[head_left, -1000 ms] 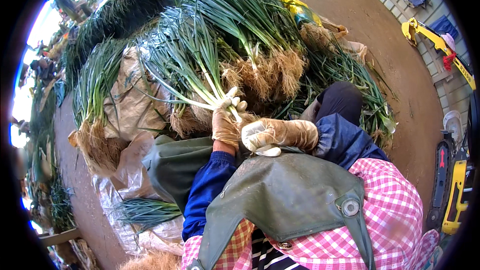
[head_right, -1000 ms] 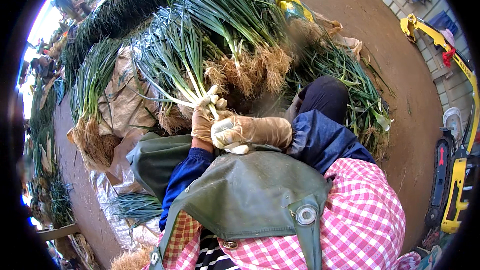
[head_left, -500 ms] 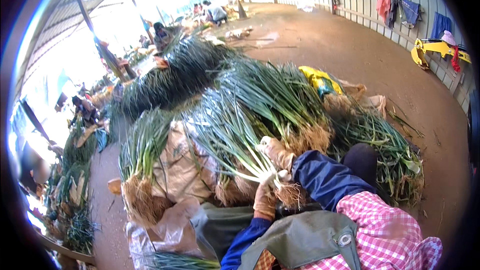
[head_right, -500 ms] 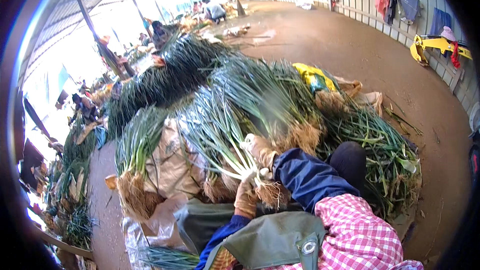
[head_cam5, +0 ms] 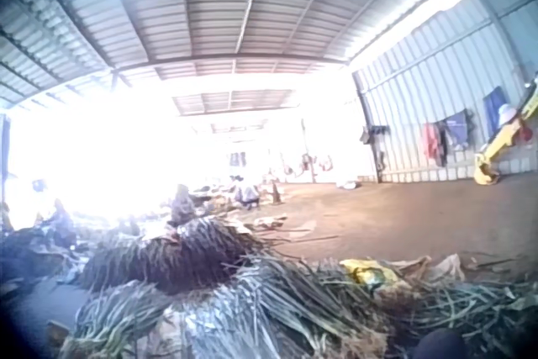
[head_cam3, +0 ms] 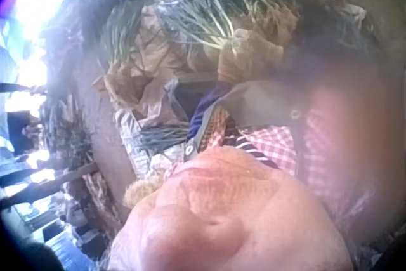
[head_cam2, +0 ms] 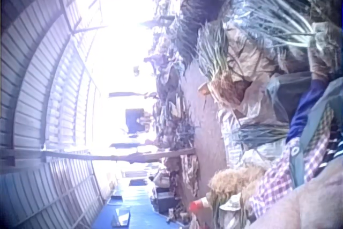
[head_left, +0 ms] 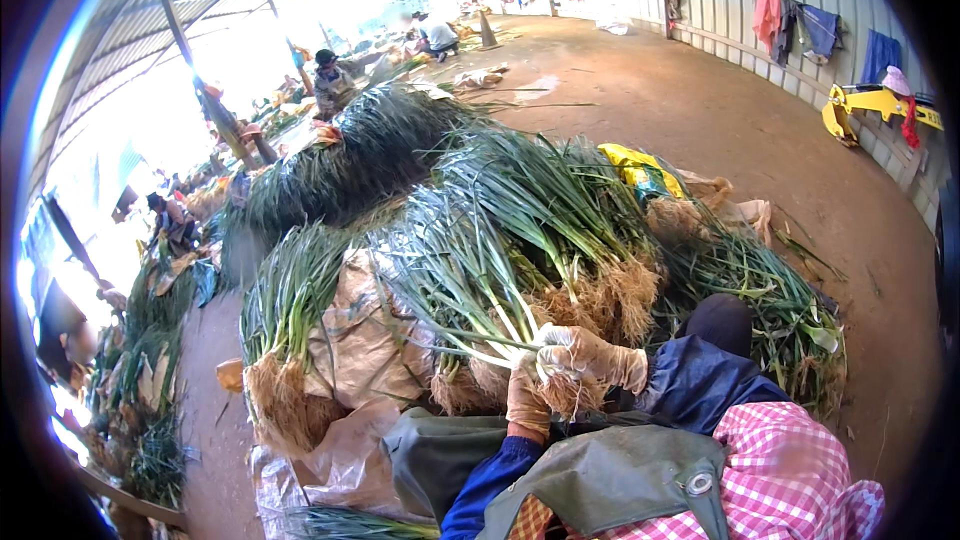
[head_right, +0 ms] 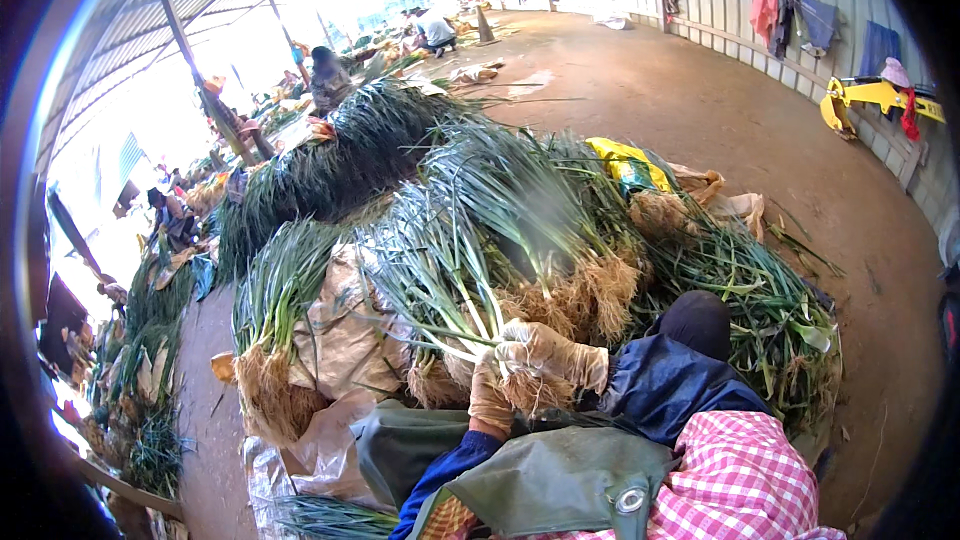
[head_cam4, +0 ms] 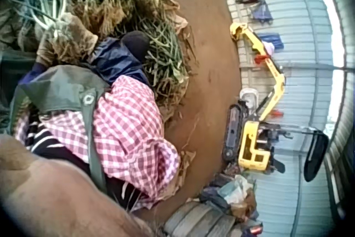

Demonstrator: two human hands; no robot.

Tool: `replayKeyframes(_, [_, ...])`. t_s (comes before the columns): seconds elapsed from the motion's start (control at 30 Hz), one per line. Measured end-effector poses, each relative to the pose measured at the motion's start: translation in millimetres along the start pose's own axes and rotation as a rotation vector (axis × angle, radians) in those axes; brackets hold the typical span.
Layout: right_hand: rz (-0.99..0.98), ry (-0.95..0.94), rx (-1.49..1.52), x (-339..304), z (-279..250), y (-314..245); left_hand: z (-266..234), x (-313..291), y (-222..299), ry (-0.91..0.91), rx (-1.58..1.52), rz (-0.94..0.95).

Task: The person cleans a pile of long-leafed crops by hand, stripping away dead leaves and roots from individual bundles before tossing them to the side.

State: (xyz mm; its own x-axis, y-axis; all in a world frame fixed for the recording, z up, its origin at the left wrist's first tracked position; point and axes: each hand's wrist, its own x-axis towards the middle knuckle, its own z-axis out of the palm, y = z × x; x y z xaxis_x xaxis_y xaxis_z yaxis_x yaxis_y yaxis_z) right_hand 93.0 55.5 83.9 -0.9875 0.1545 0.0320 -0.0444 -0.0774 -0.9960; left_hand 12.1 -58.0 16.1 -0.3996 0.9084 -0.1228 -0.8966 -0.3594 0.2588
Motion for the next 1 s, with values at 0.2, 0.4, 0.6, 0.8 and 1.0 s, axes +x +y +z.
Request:
replayKeyframes(0.2, [0.169, -0.174, -0.009, 3.5, 5.3, 6.5, -26.2, -3.8, 2.5, -0.149, 0.058, -0.043])
replayKeyframes(0.4, [0.446, -0.273, 0.188, -40.0, -1.5, -36.2, -23.8, 16.1, 4.5, 0.155, -0.003, -0.073])
replayKeyframes(0.6, [0.282, -0.270, 0.172, -91.6, -22.4, -91.1, -23.6, 20.2, -2.2, 0.314, 0.049, 0.057])
replayKeyframes(0.8, [0.278, 0.466, -0.747, -158.7, -187.2, -158.2, 0.0, 5.6, 31.6, -0.029, 0.022, 0.092])
replayKeyframes(1.0, [0.881, 0.544, -1.776, -206.6, -259.7, -119.9, 46.1, 11.0, 25.4, -0.065, 0.190, 0.093])
